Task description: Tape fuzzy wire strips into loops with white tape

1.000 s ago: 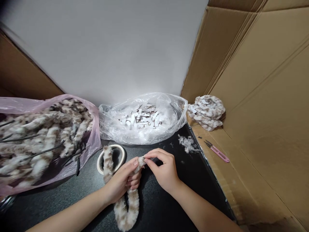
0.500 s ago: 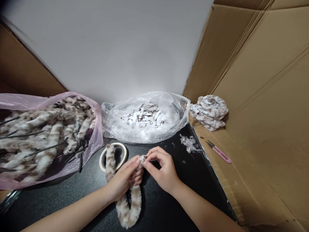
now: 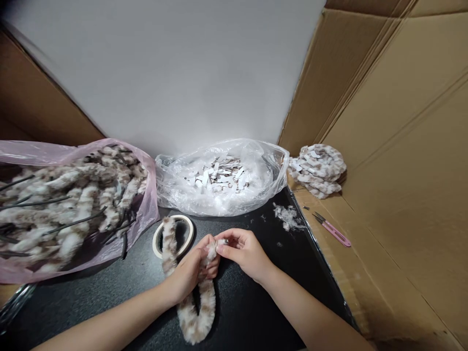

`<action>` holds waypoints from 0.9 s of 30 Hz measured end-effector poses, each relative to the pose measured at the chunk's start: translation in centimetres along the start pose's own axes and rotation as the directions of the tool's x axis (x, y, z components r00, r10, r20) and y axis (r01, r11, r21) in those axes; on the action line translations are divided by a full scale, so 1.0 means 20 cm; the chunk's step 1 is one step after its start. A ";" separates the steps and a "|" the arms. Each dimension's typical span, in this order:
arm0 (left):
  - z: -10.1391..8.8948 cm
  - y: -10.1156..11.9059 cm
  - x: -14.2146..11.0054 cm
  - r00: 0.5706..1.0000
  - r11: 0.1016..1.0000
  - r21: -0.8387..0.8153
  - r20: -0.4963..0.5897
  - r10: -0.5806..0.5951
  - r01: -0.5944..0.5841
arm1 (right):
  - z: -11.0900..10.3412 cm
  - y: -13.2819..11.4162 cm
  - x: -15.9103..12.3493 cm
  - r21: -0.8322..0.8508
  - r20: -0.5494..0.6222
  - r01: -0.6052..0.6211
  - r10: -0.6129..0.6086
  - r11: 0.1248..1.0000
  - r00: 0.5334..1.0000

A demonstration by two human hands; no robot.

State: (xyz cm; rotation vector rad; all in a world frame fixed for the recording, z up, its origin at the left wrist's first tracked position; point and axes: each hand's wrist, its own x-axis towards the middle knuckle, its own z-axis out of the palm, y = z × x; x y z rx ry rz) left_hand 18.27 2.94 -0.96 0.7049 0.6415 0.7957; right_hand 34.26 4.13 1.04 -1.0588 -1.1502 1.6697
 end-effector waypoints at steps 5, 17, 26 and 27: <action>0.03 0.01 -0.01 0.999 0.998 0.052 -0.042 0.021 -0.019 | 0.01 0.02 0.01 -0.018 0.001 0.058 -0.058 0.998 0.998; 0.04 0.04 0.01 0.992 1.000 -0.016 -0.125 -0.001 0.000 | 0.01 0.02 0.02 -0.310 -0.023 0.183 -0.199 0.933 0.980; 0.03 0.05 0.01 0.996 0.972 0.222 -0.066 -0.063 0.076 | -0.03 0.02 0.03 -0.198 -0.149 0.189 -0.220 0.962 0.964; 0.03 0.05 0.01 0.994 0.966 0.236 -0.064 -0.090 0.103 | -0.03 0.02 0.03 -0.239 -0.175 0.209 -0.254 0.948 0.951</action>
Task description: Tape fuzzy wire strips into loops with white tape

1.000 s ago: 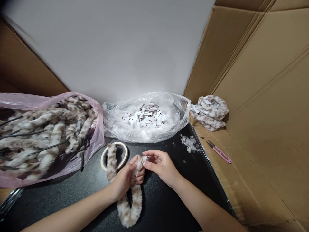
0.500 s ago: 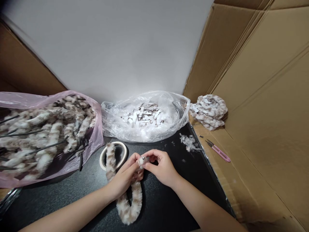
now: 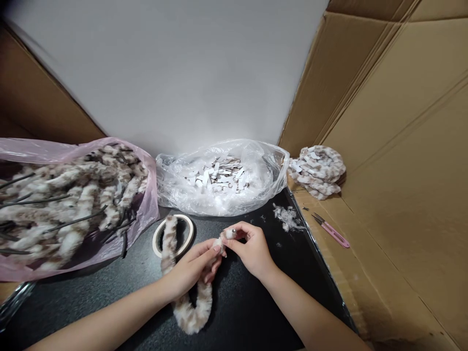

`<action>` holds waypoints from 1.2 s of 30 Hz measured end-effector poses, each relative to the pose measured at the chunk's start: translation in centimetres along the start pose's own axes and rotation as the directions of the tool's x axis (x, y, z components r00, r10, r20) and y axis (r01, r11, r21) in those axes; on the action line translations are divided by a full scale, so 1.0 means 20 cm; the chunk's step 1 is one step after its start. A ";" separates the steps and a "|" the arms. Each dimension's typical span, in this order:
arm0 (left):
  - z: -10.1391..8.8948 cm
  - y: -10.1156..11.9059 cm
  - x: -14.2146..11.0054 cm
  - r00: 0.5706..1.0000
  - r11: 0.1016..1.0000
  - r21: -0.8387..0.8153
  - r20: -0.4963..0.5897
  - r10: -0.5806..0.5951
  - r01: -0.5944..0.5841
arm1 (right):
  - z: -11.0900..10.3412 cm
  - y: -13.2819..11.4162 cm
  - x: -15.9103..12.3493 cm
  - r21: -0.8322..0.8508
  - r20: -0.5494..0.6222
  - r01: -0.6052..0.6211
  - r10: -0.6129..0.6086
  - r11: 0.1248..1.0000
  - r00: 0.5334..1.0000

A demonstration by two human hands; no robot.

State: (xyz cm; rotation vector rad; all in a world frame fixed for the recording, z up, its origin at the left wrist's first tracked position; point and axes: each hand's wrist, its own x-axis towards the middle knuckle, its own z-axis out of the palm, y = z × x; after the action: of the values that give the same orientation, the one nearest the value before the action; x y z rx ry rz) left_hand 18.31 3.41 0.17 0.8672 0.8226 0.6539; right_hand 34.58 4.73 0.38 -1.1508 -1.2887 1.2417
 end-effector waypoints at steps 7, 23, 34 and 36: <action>-0.02 0.05 -0.01 0.979 0.980 -0.036 0.062 -0.192 0.194 | 0.04 -0.03 -0.05 -0.336 0.000 0.385 -0.409 0.860 0.913; -0.03 0.06 0.00 0.989 0.990 -0.058 0.078 -0.123 0.127 | 0.03 -0.02 -0.02 0.121 0.097 -0.142 0.130 0.982 0.987; -0.03 0.10 0.00 0.972 0.969 -0.091 0.054 -0.227 0.231 | 0.03 -0.03 -0.06 -0.257 0.096 0.290 -0.275 0.922 0.957; -0.04 0.10 0.00 0.962 0.952 -0.143 0.087 -0.260 0.270 | 0.03 -0.04 -0.06 -0.318 0.174 0.378 -0.339 0.869 0.925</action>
State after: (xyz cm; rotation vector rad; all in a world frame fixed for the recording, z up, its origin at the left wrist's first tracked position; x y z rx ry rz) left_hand 17.29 4.66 1.49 0.6215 0.7996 0.4423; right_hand 34.03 3.36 1.14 -1.0249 -1.7692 0.8299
